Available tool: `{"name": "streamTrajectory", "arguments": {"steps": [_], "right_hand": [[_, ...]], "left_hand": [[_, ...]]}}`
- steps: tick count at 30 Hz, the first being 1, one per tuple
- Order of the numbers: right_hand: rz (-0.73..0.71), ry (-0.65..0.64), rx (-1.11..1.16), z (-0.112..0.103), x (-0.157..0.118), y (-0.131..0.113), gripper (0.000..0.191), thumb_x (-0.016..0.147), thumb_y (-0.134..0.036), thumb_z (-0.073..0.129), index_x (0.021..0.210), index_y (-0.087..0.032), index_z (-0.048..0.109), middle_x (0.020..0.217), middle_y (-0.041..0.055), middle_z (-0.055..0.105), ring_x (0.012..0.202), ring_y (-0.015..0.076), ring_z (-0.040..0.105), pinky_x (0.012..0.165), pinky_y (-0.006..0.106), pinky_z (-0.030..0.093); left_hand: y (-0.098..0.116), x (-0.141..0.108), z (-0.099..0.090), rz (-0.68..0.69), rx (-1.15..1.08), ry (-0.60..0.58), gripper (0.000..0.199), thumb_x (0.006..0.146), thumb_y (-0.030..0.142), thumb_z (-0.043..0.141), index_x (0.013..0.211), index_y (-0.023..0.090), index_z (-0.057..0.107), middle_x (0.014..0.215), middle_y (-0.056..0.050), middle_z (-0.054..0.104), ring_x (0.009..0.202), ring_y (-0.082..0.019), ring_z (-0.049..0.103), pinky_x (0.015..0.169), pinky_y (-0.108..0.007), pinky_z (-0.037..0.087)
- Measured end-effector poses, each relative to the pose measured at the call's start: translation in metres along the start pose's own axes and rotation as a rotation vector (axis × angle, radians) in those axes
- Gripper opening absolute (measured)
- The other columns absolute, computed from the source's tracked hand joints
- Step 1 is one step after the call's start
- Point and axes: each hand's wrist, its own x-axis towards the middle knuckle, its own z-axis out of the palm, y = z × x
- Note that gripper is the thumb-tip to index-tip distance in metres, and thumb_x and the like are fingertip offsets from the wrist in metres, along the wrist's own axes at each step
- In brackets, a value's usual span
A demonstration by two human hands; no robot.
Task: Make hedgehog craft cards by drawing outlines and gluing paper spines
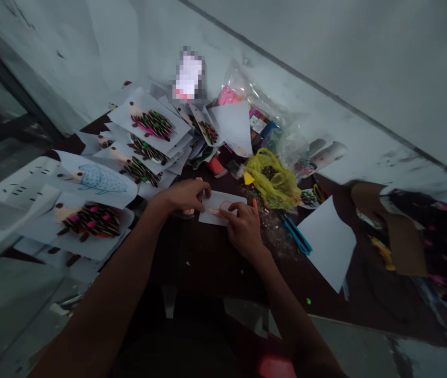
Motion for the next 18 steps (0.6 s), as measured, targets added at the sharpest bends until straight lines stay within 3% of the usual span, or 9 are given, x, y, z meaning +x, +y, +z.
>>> {"name": "streamTrajectory", "arguments": {"steps": [5,8,13,18], "right_hand": [[0.075,0.127,0.067,0.001,0.002,0.003,0.038,0.086,-0.007,0.05,0.113,-0.024,0.072,0.106,0.0085,0.064,0.094,0.0219,0.057,0.106,0.051,0.034],[0.121,0.192,0.149,-0.002,0.009,0.001,0.026,0.092,-0.014,0.052,0.107,-0.021,0.072,0.1,0.0084,0.065,0.09,0.0211,0.057,0.096,0.043,0.041],[0.066,0.13,0.432,-0.009,0.021,-0.015,0.018,0.094,-0.024,0.061,0.079,-0.02,0.07,0.079,0.0022,0.064,0.076,0.0153,0.057,0.077,0.03,0.043],[0.105,0.136,0.559,-0.007,0.026,-0.036,0.015,0.09,-0.026,0.066,0.077,-0.02,0.07,0.078,0.0008,0.062,0.068,0.0129,0.054,0.066,0.027,0.041]], "left_hand": [[-0.003,0.001,0.001,0.024,-0.019,0.027,0.035,0.069,0.031,0.069,0.102,0.018,0.068,0.088,-0.003,0.065,0.077,-0.019,0.059,0.065,-0.026,0.039],[-0.004,0.001,0.0,0.065,-0.068,0.08,0.029,0.074,0.034,0.065,0.096,0.017,0.069,0.086,-0.004,0.066,0.078,-0.019,0.061,0.066,-0.026,0.041],[0.006,-0.003,-0.004,0.091,-0.289,0.14,0.026,0.079,0.037,0.058,0.087,0.015,0.068,0.07,-0.002,0.065,0.065,-0.017,0.059,0.059,-0.025,0.041],[0.017,-0.003,-0.003,0.124,-0.494,0.254,0.024,0.078,0.038,0.058,0.079,0.015,0.064,0.068,-0.001,0.061,0.064,-0.014,0.055,0.058,-0.024,0.04]]}}
